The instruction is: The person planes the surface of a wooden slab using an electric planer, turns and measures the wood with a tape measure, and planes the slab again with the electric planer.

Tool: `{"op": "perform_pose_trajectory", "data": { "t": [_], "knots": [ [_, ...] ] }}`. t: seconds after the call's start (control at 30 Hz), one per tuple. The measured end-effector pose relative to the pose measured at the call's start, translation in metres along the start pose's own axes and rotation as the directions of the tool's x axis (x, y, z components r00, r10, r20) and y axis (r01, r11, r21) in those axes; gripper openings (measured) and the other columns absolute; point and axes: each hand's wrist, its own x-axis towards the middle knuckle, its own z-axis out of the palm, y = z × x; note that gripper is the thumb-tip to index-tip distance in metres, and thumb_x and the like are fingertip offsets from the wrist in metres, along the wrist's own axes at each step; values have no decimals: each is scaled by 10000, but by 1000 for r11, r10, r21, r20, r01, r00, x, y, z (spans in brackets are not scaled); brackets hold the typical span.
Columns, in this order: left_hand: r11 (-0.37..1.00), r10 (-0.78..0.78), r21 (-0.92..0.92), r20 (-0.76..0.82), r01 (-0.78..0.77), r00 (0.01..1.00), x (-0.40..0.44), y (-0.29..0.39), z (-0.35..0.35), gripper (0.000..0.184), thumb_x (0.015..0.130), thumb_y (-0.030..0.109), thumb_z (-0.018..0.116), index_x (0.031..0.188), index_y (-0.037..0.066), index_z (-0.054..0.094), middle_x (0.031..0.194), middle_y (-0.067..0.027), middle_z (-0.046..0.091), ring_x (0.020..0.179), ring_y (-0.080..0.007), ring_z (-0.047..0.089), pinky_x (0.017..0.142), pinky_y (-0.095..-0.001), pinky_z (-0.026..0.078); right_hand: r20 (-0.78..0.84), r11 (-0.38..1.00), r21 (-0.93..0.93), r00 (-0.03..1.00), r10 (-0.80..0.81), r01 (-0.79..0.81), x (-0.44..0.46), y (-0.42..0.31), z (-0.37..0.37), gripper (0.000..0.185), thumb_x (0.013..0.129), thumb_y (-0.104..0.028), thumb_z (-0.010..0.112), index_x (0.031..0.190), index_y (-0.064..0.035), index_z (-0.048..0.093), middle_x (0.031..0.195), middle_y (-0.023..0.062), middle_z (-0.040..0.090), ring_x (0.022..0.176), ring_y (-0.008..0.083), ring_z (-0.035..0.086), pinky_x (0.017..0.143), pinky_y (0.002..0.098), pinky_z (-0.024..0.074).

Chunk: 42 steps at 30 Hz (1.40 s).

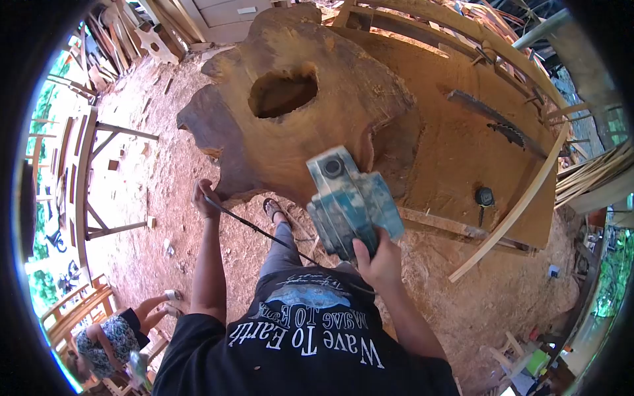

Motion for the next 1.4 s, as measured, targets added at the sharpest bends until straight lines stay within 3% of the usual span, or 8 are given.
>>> {"op": "perform_pose_trajectory", "data": {
  "t": [0.47, 0.93, 1.03, 1.13, 1.2, 1.33, 1.37, 1.4],
  "knots": [
    [998, -47, 50, -2, 47, 999, 3, 0, -1, 459, 1066, 322, 409, 782, 8, 588, 744, -151, 586, 708, -358, 581, 653, -463, 448, -137, 981, 67, 976, -171, 181, 149, -50, 60, 505, 943, -465, 636, 979, 39, 617, 749, 280, 667, 750, 480, 672, 652, 517, 535],
    [982, -182, 67, 51, 179, 982, 6, 0, 1, 501, 1066, 381, 411, 804, 3, 611, 772, -159, 632, 730, -361, 609, 674, -468, 460, -177, 993, 12, 978, -111, 115, 223, -81, 90, 598, 889, -563, 657, 938, 32, 683, 821, 262, 696, 828, 438, 685, 742, 501, 538],
    [986, -164, 27, 44, 163, 985, 5, -8, 2, 505, 1067, 389, 401, 806, 16, 618, 761, -155, 636, 732, -352, 613, 680, -467, 461, -106, 963, 155, 973, -206, 221, 246, -76, 88, 584, 897, -535, 660, 965, 45, 664, 841, 263, 698, 846, 445, 682, 752, 494, 543],
    [994, -109, 9, 18, 108, 994, 3, -23, 6, 504, 1067, 391, 394, 804, 29, 624, 749, -153, 633, 727, -348, 611, 684, -466, 460, -177, 949, 156, 953, -245, 273, 224, -64, 95, 559, 916, -492, 652, 994, 61, 630, 823, 278, 689, 846, 456, 679, 754, 497, 545],
    [999, -40, 0, -12, 40, 999, 6, -31, 6, 501, 1067, 390, 391, 800, 37, 626, 753, -151, 636, 727, -349, 609, 688, -467, 458, -195, 978, 65, 963, -184, 200, 177, -54, 89, 470, 934, -407, 657, 1043, 48, 605, 835, 283, 685, 811, 465, 680, 715, 503, 548],
    [993, -106, 51, -53, 109, 993, 5, -9, 0, 490, 1073, 392, 368, 891, 10, 615, 851, -184, 630, 809, -368, 612, 752, -460, 470, -165, 1000, -23, 986, 8, -12, 51, -35, 45, 447, 926, -347, 688, 1133, 39, 599, 901, 273, 701, 838, 440, 700, 718, 473, 559],
    [994, -83, 61, -60, 87, 995, 4, -10, 1, 477, 1071, 381, 375, 895, 8, 612, 853, -186, 622, 810, -368, 606, 753, -458, 468, -263, 994, -14, 959, -107, 107, 26, -22, 39, 455, 903, -316, 713, 1117, 67, 592, 801, 277, 686, 757, 459, 694, 660, 492, 561],
    [995, -59, 72, -67, 64, 996, 4, -11, 2, 463, 1069, 370, 382, 898, 5, 610, 855, -189, 614, 811, -368, 599, 755, -456, 467, -245, 999, 4, 968, -47, 49, -1, -12, 31, 447, 899, -308, 720, 1113, 64, 592, 797, 269, 688, 751, 450, 698, 655, 479, 561]
  ]
}}
